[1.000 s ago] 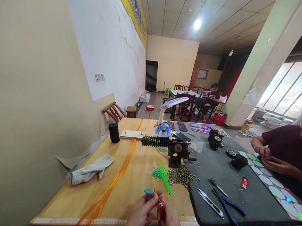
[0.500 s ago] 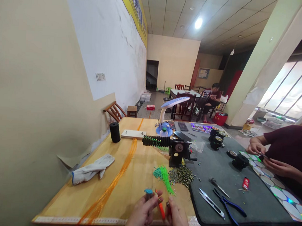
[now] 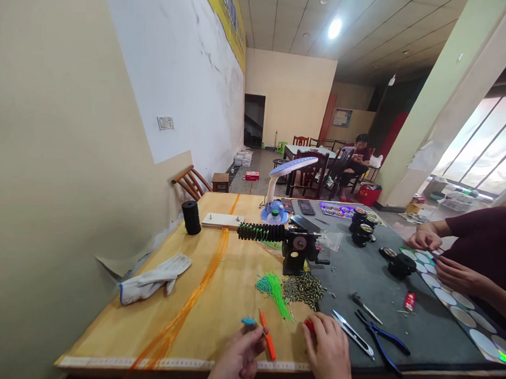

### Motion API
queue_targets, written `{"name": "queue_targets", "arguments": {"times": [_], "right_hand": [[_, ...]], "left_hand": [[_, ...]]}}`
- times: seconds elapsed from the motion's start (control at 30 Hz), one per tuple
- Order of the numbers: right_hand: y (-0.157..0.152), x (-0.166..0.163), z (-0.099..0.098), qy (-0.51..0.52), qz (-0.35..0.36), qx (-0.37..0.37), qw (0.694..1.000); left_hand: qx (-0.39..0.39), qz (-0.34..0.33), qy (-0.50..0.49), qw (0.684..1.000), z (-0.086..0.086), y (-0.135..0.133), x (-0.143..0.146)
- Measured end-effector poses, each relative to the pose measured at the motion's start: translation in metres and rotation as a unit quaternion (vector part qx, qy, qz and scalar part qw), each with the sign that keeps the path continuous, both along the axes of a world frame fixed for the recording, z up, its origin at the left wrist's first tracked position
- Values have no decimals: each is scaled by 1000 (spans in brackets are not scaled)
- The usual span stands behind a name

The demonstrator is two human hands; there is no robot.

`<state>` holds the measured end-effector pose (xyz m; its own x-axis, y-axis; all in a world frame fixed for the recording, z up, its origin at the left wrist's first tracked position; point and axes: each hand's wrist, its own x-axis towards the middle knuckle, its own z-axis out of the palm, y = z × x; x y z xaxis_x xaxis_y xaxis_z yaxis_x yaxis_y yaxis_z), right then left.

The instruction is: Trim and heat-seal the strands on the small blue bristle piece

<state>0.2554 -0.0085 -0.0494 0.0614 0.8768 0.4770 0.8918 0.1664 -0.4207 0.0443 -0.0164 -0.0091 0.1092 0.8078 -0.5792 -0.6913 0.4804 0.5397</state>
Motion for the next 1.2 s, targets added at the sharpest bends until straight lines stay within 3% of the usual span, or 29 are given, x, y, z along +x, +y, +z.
{"name": "queue_targets", "arguments": {"times": [0.07,0.1,0.2,0.3,0.43,0.6,0.8,0.97,1.2], "right_hand": [[-8,-21,8,153,72,-57,984],[-12,-32,12,234,103,-99,962],[-18,-63,24,432,160,-211,862],[-16,-80,30,531,179,-249,790],[-11,-86,25,586,180,-280,739],[-9,-89,14,618,184,-275,713],[-10,-91,23,651,167,-285,683],[-12,-87,29,624,170,-290,706],[-15,-81,16,600,162,-288,728]], "left_hand": [[17,3,27,999,-2,-1,1],[30,3,45,999,-2,-1,2],[81,-4,98,992,-1,-4,3],[115,1,122,986,-2,-6,4],[129,12,134,983,-8,-6,4],[156,8,142,978,-12,-5,2],[180,-16,167,969,-3,-7,1],[175,-24,169,970,-8,-5,0],[124,-22,141,982,-14,-5,3]]}}
